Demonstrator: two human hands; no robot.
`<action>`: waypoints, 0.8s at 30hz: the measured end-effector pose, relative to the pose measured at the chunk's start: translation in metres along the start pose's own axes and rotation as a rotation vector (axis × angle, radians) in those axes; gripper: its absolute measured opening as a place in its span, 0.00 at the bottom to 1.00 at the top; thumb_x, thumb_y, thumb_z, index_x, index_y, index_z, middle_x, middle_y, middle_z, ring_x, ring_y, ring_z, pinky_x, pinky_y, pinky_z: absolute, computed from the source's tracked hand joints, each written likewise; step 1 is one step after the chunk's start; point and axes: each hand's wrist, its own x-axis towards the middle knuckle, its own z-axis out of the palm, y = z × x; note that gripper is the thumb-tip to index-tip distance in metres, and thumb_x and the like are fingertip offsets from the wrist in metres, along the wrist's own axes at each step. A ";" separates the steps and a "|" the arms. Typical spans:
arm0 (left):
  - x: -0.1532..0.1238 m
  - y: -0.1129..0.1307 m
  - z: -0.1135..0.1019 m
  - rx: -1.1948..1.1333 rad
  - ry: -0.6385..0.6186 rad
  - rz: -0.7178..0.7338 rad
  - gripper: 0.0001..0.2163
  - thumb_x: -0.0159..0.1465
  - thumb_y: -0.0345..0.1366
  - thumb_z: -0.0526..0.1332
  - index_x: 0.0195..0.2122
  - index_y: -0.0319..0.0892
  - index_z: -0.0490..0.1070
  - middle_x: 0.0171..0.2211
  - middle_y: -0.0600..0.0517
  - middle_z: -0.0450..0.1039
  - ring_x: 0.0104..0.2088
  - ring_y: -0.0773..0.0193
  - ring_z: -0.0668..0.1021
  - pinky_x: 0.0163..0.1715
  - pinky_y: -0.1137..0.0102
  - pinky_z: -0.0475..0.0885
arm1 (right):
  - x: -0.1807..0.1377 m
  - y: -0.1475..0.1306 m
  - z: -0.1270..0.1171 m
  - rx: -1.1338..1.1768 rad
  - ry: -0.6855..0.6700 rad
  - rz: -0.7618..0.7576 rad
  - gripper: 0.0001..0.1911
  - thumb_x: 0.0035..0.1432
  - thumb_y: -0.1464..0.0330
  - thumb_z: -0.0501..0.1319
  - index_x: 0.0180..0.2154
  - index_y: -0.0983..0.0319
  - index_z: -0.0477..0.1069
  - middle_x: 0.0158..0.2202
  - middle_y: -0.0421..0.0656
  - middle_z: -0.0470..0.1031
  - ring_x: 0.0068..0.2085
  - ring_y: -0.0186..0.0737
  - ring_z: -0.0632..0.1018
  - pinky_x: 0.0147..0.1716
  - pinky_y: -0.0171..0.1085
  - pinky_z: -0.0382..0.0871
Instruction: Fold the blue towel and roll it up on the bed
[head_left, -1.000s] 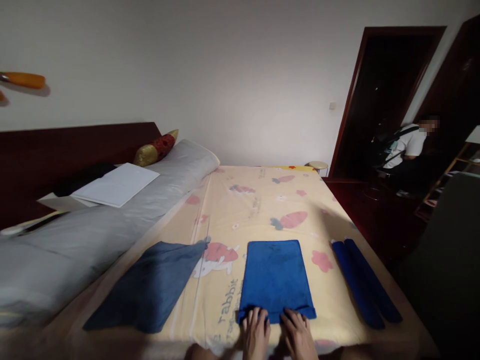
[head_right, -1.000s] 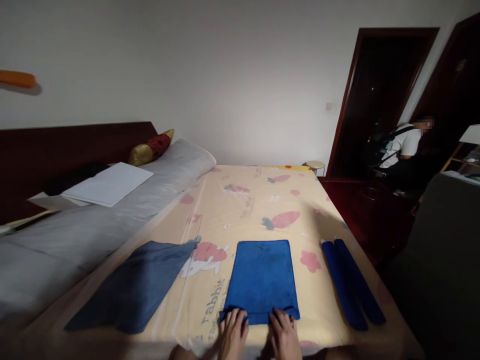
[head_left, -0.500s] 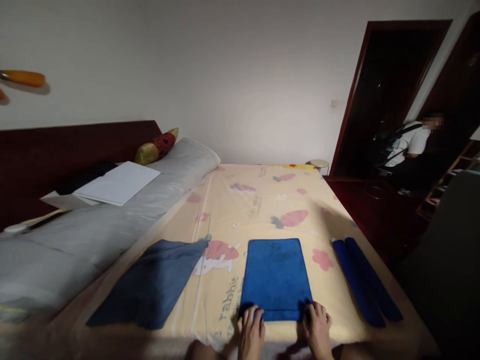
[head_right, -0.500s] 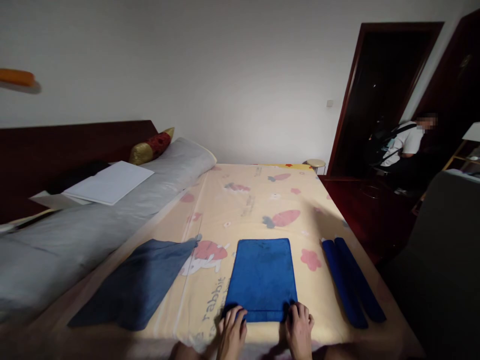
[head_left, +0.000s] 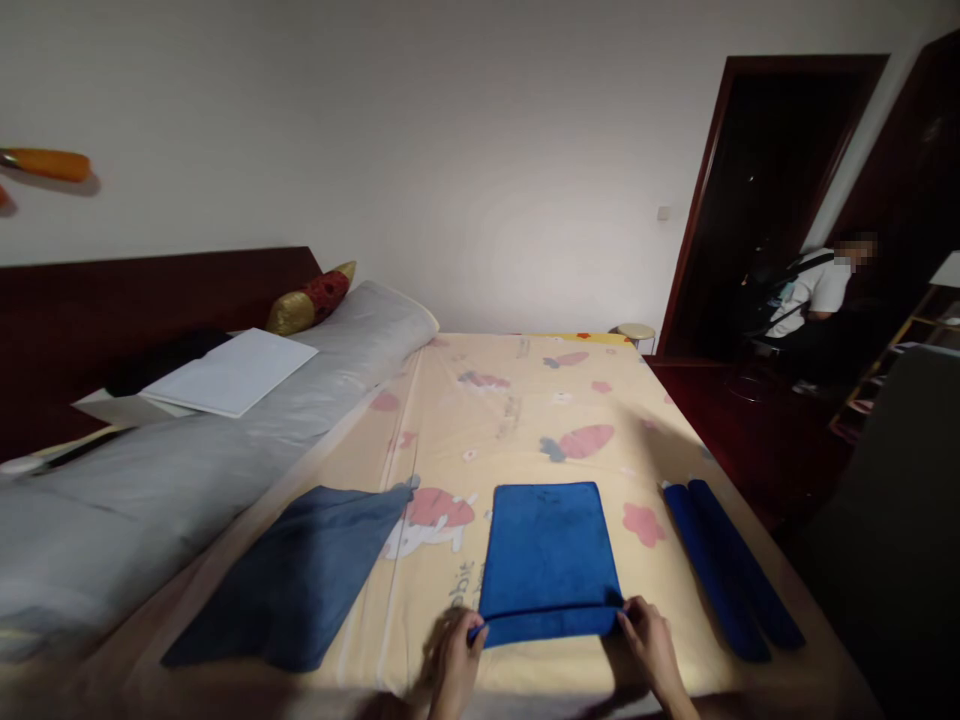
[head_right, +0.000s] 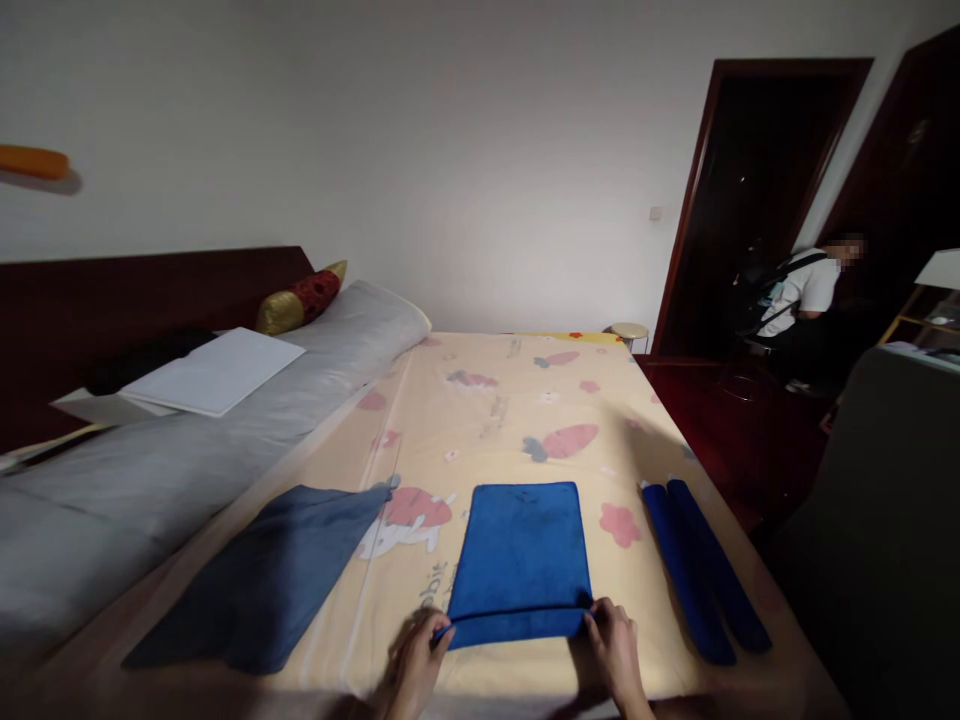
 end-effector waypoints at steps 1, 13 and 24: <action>-0.001 0.000 0.001 0.009 0.010 -0.010 0.06 0.59 0.34 0.57 0.27 0.46 0.72 0.30 0.53 0.75 0.36 0.61 0.75 0.42 0.68 0.68 | 0.000 0.001 0.002 -0.015 0.016 0.001 0.20 0.62 0.53 0.48 0.34 0.58 0.71 0.32 0.44 0.74 0.35 0.42 0.74 0.37 0.39 0.64; -0.040 0.081 0.085 0.210 0.063 0.191 0.17 0.62 0.25 0.50 0.42 0.49 0.75 0.46 0.51 0.75 0.47 0.59 0.74 0.47 0.64 0.62 | -0.035 -0.073 0.064 -0.153 -0.077 -0.376 0.17 0.62 0.70 0.53 0.51 0.50 0.67 0.47 0.39 0.74 0.45 0.42 0.73 0.44 0.41 0.63; -0.040 -0.017 0.020 0.264 0.151 0.131 0.15 0.60 0.31 0.53 0.44 0.51 0.74 0.47 0.54 0.77 0.51 0.61 0.74 0.50 0.63 0.63 | -0.041 0.029 0.016 -0.249 0.073 -0.378 0.18 0.61 0.63 0.55 0.53 0.53 0.67 0.51 0.41 0.73 0.49 0.42 0.74 0.44 0.39 0.66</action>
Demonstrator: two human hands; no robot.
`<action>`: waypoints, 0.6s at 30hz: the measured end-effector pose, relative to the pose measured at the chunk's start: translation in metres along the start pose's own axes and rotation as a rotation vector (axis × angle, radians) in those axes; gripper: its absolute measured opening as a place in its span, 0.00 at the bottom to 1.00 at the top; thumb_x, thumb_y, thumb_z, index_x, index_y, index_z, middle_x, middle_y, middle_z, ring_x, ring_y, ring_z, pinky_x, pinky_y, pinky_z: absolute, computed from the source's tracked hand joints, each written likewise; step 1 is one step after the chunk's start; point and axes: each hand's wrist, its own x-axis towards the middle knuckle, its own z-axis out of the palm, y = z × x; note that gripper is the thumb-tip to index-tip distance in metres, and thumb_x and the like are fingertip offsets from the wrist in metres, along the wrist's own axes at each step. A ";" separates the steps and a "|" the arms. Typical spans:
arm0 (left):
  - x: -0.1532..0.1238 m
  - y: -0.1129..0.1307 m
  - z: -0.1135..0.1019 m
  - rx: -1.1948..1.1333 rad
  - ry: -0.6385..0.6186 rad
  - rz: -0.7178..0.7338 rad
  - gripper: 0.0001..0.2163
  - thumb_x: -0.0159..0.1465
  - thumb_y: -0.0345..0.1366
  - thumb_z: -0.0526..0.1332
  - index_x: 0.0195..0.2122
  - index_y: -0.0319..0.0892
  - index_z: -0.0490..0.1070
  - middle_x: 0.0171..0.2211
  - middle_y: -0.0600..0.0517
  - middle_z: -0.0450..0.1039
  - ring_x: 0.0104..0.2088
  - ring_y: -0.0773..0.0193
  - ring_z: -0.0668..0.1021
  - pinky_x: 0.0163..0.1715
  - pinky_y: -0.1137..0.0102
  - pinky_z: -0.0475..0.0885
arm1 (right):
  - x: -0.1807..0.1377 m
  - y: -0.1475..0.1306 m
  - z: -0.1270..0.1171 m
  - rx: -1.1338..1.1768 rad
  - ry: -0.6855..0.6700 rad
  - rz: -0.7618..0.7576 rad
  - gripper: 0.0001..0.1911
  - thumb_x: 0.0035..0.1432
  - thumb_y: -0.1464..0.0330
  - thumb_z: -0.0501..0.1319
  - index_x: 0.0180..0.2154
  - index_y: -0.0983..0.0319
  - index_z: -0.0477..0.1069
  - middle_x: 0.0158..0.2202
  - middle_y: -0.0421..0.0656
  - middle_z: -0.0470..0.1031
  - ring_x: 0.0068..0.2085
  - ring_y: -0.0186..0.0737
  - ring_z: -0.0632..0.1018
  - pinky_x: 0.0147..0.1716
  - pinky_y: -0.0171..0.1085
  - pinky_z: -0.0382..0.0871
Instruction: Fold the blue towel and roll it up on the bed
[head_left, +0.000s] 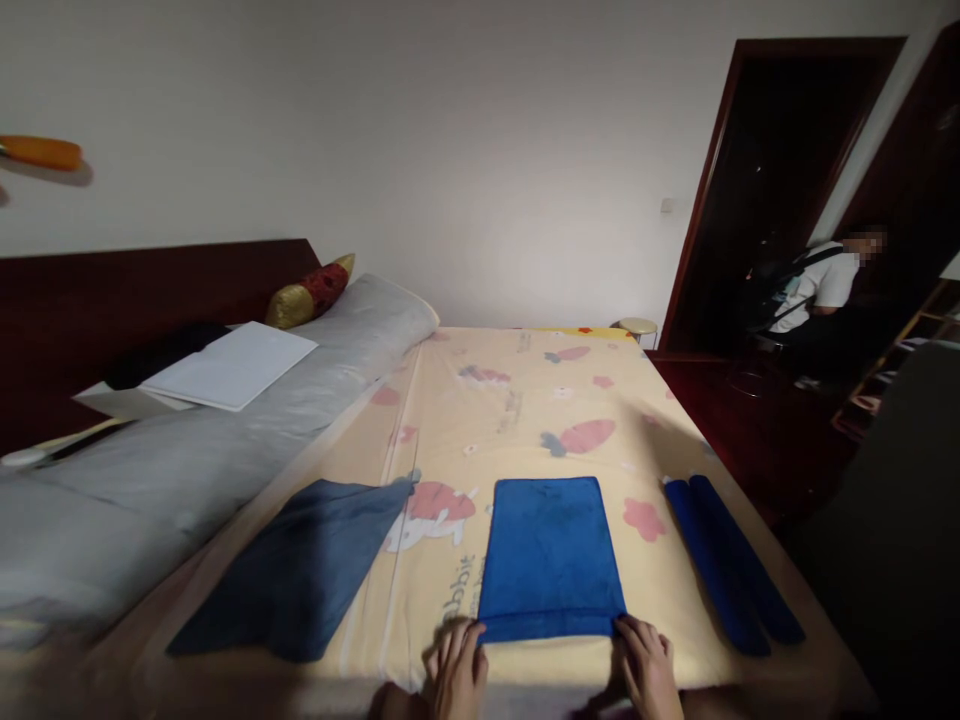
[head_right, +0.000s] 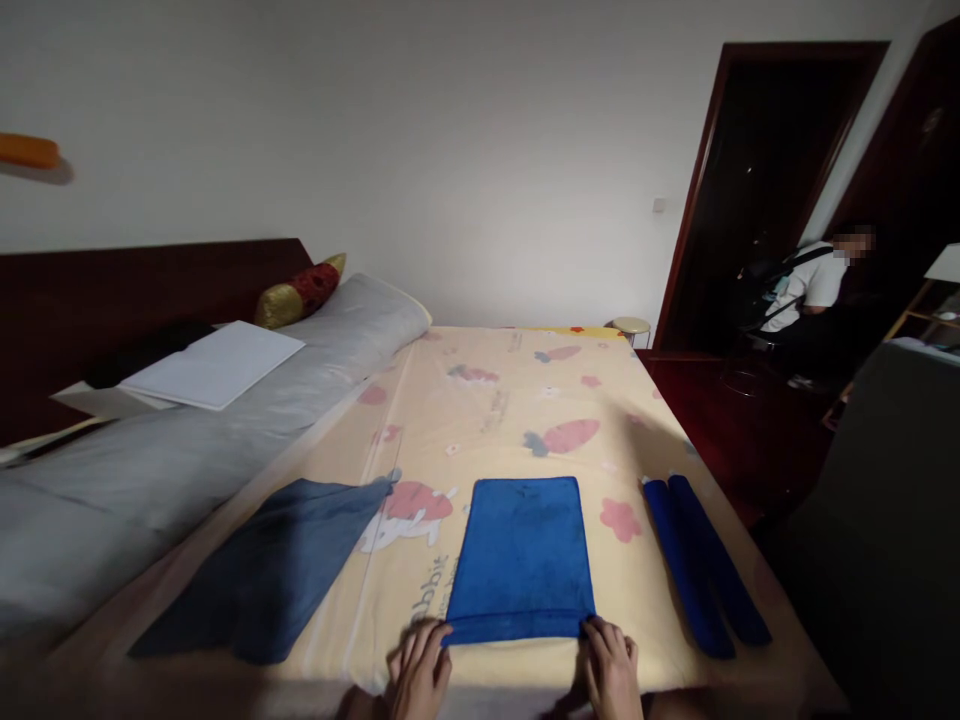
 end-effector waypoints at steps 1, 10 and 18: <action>-0.001 0.000 -0.001 0.002 0.002 0.002 0.16 0.59 0.30 0.53 0.44 0.51 0.74 0.47 0.55 0.77 0.51 0.61 0.74 0.50 0.63 0.63 | 0.000 0.000 0.002 0.003 -0.011 0.015 0.19 0.60 0.63 0.56 0.54 0.53 0.67 0.51 0.42 0.73 0.49 0.42 0.74 0.44 0.40 0.65; 0.024 0.010 -0.020 -0.070 -0.099 0.007 0.19 0.56 0.24 0.51 0.41 0.51 0.75 0.44 0.55 0.78 0.51 0.62 0.73 0.50 0.63 0.61 | 0.032 -0.011 -0.007 0.034 -0.062 0.173 0.17 0.56 0.68 0.57 0.47 0.51 0.71 0.48 0.40 0.74 0.49 0.43 0.72 0.47 0.43 0.60; 0.042 0.018 -0.058 -0.194 -0.297 -0.066 0.12 0.50 0.25 0.54 0.28 0.48 0.72 0.32 0.57 0.76 0.43 0.60 0.74 0.49 0.60 0.59 | 0.037 0.000 -0.034 0.165 -0.243 0.179 0.12 0.59 0.58 0.55 0.38 0.53 0.74 0.46 0.43 0.73 0.49 0.47 0.70 0.50 0.46 0.59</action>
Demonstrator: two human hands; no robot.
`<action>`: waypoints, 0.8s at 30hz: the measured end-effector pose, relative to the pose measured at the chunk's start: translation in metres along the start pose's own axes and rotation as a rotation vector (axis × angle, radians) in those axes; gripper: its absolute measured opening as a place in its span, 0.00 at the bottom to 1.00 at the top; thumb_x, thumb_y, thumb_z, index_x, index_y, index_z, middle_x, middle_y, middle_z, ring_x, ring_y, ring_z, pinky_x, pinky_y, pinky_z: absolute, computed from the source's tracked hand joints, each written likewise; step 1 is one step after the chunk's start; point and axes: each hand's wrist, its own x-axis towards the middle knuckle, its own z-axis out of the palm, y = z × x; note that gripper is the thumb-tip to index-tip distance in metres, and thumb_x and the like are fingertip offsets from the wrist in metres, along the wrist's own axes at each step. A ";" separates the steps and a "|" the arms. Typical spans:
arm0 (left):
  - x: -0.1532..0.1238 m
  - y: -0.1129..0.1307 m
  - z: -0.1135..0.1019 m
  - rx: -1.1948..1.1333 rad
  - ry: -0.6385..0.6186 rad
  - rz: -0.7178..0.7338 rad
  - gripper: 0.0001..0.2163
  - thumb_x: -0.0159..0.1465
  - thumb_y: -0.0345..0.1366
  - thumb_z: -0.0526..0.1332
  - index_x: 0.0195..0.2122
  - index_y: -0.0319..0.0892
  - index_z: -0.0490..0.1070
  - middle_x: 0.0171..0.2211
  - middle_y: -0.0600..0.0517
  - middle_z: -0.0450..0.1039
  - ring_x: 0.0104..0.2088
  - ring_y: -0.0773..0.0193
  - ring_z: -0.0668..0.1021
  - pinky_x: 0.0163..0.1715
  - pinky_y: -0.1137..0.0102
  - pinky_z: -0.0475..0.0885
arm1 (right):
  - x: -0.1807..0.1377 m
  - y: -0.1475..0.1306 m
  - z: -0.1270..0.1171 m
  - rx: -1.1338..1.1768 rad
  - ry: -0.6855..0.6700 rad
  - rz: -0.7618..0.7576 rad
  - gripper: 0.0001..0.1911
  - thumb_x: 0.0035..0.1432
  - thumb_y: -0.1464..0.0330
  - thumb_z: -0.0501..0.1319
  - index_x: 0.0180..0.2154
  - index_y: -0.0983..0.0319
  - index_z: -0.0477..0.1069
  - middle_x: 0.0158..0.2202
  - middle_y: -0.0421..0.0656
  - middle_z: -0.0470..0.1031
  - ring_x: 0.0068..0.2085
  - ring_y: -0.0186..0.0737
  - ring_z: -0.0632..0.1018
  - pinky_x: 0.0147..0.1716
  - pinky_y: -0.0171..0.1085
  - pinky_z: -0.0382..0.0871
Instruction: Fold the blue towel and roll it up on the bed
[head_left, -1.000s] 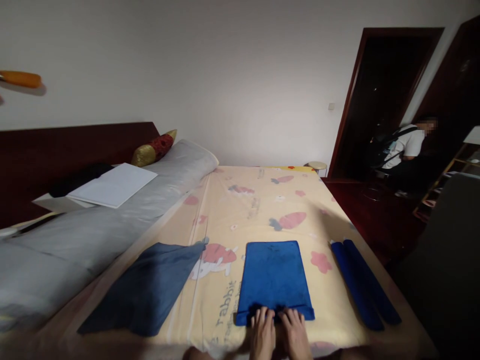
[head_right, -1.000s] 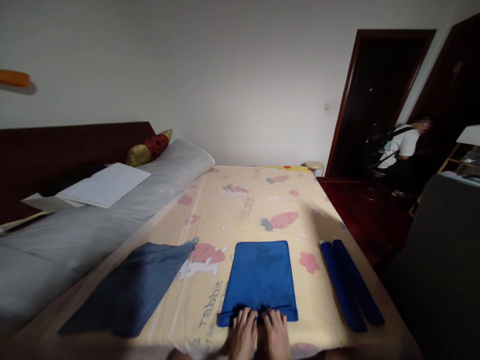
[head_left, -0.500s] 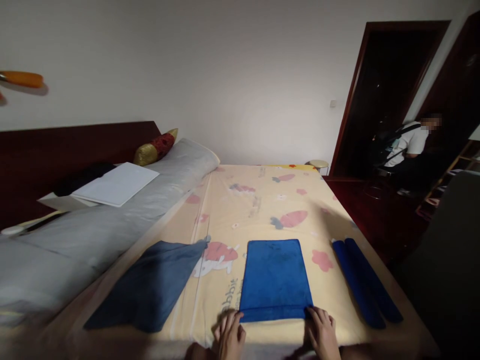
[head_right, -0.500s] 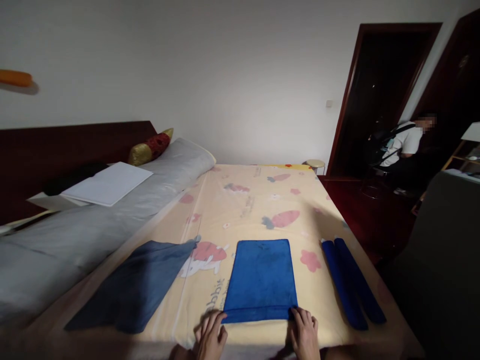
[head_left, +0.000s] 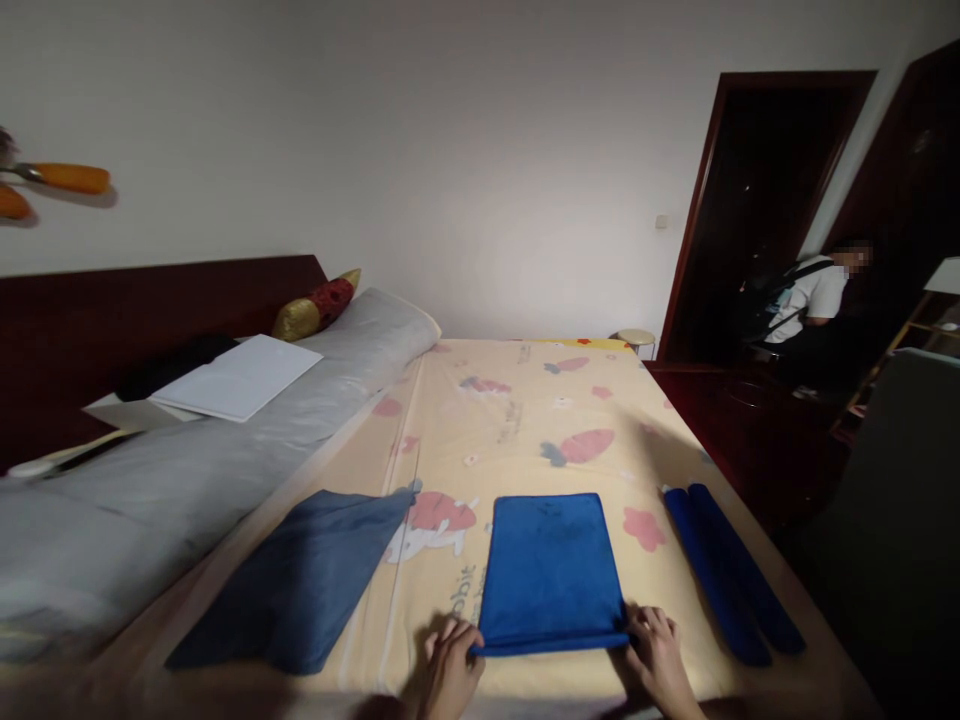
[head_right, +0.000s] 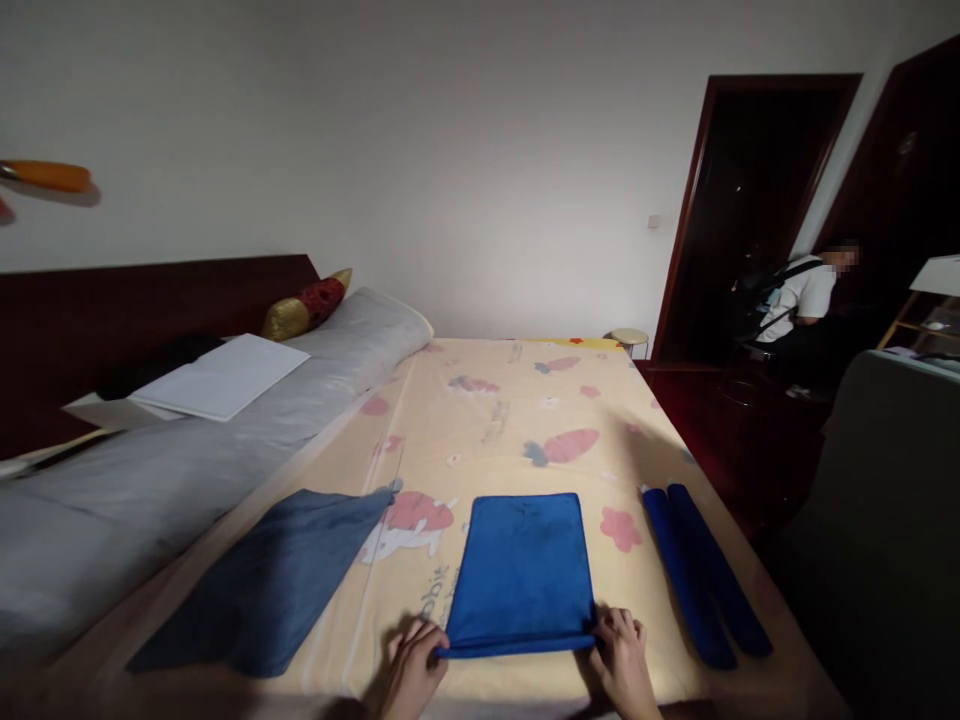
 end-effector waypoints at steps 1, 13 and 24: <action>0.000 -0.002 0.000 -0.033 -0.023 -0.018 0.11 0.49 0.25 0.54 0.26 0.47 0.72 0.30 0.56 0.76 0.42 0.60 0.74 0.49 0.61 0.60 | -0.001 0.000 0.000 0.017 -0.018 0.015 0.13 0.58 0.57 0.55 0.38 0.54 0.74 0.47 0.43 0.72 0.50 0.47 0.69 0.50 0.47 0.59; 0.015 -0.025 0.023 -0.126 0.001 -0.167 0.10 0.51 0.26 0.56 0.29 0.45 0.74 0.30 0.55 0.77 0.35 0.65 0.78 0.39 0.72 0.71 | 0.006 -0.006 0.016 -0.066 0.039 0.335 0.20 0.60 0.57 0.52 0.48 0.58 0.72 0.49 0.48 0.73 0.51 0.51 0.70 0.48 0.50 0.61; -0.004 0.050 0.101 0.166 0.076 0.453 0.26 0.62 0.27 0.47 0.61 0.50 0.61 0.59 0.54 0.67 0.58 0.67 0.70 0.56 0.66 0.65 | 0.006 -0.091 0.070 -0.088 -0.061 -0.306 0.25 0.66 0.63 0.48 0.63 0.48 0.53 0.63 0.38 0.60 0.62 0.42 0.65 0.57 0.44 0.62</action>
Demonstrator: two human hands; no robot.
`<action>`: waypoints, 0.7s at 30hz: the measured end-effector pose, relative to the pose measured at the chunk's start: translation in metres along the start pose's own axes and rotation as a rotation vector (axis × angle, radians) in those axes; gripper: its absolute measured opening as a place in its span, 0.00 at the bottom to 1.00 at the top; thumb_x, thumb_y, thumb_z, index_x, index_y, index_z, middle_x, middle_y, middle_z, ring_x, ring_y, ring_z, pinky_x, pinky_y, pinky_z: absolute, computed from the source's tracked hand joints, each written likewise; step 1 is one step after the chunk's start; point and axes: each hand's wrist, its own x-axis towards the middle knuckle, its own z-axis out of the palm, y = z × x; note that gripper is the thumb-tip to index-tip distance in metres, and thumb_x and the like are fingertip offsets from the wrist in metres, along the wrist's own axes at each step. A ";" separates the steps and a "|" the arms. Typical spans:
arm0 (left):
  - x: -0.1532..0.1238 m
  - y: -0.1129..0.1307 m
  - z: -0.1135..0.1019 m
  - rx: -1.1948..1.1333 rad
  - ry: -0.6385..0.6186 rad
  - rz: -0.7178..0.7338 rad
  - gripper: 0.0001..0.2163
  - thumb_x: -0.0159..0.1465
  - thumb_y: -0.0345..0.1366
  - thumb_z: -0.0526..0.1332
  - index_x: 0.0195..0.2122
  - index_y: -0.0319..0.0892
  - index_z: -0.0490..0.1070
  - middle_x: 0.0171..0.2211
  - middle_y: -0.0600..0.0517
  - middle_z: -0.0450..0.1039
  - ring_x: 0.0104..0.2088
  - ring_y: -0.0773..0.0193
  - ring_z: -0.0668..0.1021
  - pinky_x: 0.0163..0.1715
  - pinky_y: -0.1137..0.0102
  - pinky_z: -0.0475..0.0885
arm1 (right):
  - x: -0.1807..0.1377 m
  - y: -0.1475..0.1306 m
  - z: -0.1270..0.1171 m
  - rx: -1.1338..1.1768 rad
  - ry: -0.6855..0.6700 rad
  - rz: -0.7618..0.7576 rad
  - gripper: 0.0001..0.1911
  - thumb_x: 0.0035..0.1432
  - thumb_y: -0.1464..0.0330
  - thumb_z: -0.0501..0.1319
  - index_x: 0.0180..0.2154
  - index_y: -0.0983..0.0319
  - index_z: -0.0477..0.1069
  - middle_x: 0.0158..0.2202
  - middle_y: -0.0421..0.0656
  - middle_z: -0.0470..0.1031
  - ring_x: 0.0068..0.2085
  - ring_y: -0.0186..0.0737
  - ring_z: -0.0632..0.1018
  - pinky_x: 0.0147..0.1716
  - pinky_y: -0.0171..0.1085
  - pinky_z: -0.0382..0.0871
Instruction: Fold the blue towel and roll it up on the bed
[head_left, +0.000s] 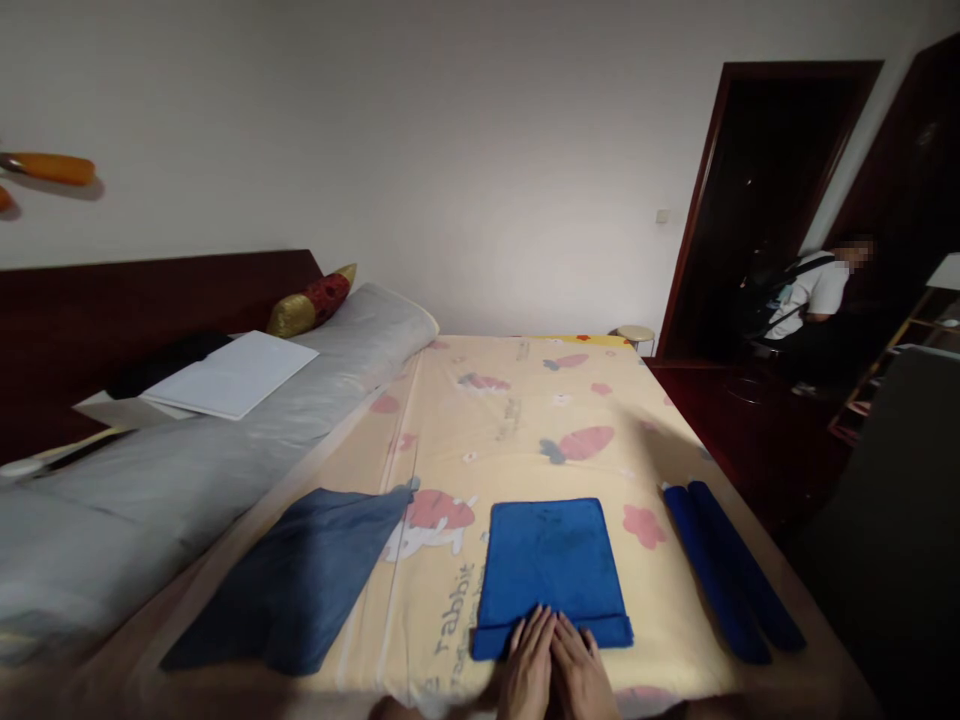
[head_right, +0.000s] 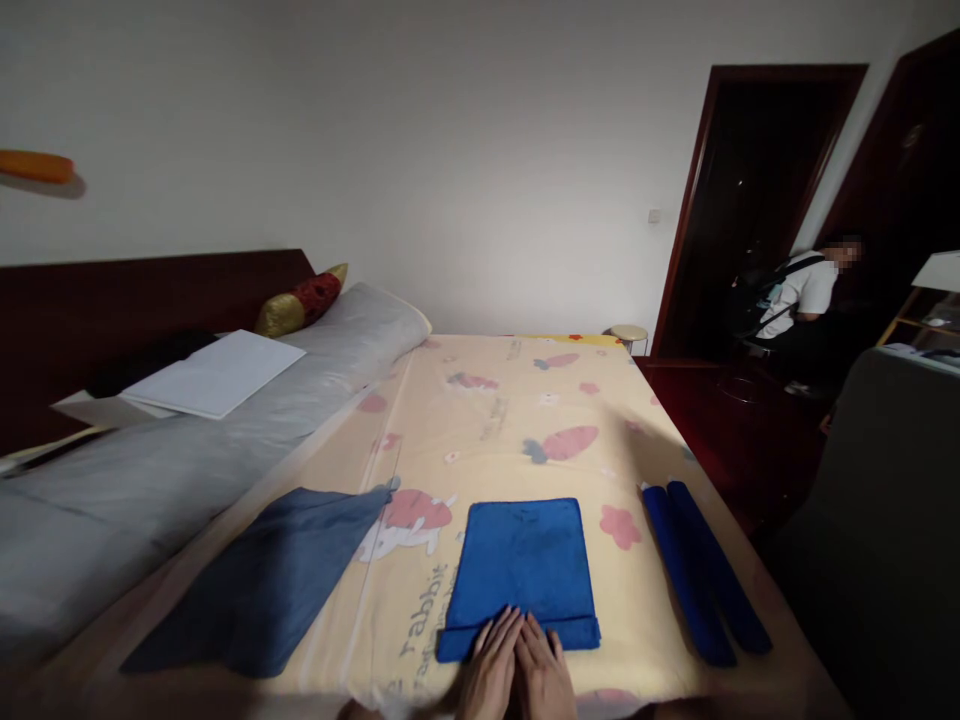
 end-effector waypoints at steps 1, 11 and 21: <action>-0.004 -0.004 0.002 0.021 0.003 -0.008 0.26 0.63 0.28 0.47 0.62 0.51 0.57 0.61 0.54 0.65 0.59 0.66 0.68 0.57 0.64 0.64 | -0.002 0.003 0.002 -0.007 0.012 0.014 0.25 0.66 0.60 0.48 0.64 0.49 0.53 0.63 0.38 0.60 0.62 0.43 0.64 0.57 0.46 0.62; -0.028 -0.034 -0.008 0.181 0.198 -0.329 0.29 0.65 0.30 0.46 0.66 0.54 0.41 0.64 0.52 0.57 0.62 0.57 0.64 0.62 0.47 0.53 | -0.024 0.045 -0.018 -0.121 0.170 0.333 0.24 0.67 0.59 0.43 0.61 0.53 0.59 0.65 0.45 0.54 0.64 0.50 0.60 0.57 0.58 0.60; -0.019 -0.037 -0.004 0.159 0.108 -0.308 0.23 0.66 0.38 0.48 0.63 0.59 0.51 0.63 0.54 0.60 0.60 0.56 0.67 0.60 0.49 0.56 | -0.005 0.039 -0.012 -0.120 0.173 0.324 0.26 0.65 0.53 0.45 0.61 0.52 0.60 0.62 0.43 0.60 0.63 0.50 0.63 0.56 0.55 0.62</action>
